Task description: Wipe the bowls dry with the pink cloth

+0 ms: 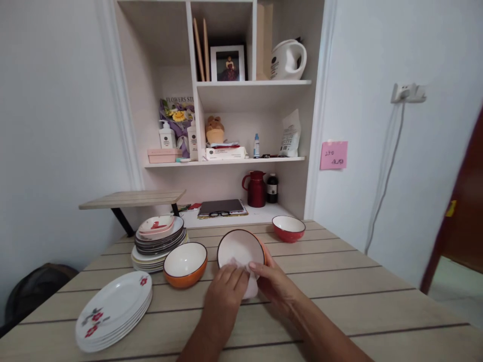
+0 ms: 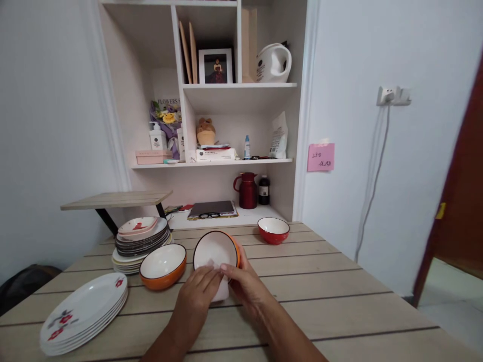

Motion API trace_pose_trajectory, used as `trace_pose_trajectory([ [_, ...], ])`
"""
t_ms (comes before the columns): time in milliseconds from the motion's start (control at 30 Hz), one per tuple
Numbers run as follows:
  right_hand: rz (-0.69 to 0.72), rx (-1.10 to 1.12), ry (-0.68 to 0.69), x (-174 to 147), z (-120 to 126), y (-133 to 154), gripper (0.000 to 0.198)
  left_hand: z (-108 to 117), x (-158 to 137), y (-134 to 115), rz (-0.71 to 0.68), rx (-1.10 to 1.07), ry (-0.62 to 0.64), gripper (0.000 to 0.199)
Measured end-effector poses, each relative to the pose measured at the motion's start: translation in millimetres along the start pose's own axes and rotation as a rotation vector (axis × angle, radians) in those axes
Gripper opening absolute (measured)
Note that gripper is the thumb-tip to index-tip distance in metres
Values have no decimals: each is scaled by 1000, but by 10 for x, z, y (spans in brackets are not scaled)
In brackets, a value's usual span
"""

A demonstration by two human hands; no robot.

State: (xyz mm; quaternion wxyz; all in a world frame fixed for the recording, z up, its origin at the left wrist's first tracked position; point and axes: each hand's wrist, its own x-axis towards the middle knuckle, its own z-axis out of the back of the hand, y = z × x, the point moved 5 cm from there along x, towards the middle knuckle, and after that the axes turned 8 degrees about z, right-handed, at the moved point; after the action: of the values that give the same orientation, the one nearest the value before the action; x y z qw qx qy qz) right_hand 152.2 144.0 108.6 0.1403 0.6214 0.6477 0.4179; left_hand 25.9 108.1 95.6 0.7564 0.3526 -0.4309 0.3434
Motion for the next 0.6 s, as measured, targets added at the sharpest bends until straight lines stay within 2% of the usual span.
trace_pose_trajectory([
  [67, 11, -31, -87, 1, 29, -25, 86, 5, 20, -15, -9, -38, 34, 36],
  [167, -5, -122, -218, 0, 100, -17, 73, -51, 32, -57, -33, -108, 173, 36],
  [300, -2, -219, -208, 23, 136, 106, 59, -182, -2, -68, -15, -122, 317, 35],
  [400, -22, -299, -180, 15, 160, 237, 65, -206, -16, -77, -35, -98, 300, 33],
  [600, -44, -386, -74, -18, 191, 401, 74, -78, 21, -111, -88, 9, 135, 30],
])
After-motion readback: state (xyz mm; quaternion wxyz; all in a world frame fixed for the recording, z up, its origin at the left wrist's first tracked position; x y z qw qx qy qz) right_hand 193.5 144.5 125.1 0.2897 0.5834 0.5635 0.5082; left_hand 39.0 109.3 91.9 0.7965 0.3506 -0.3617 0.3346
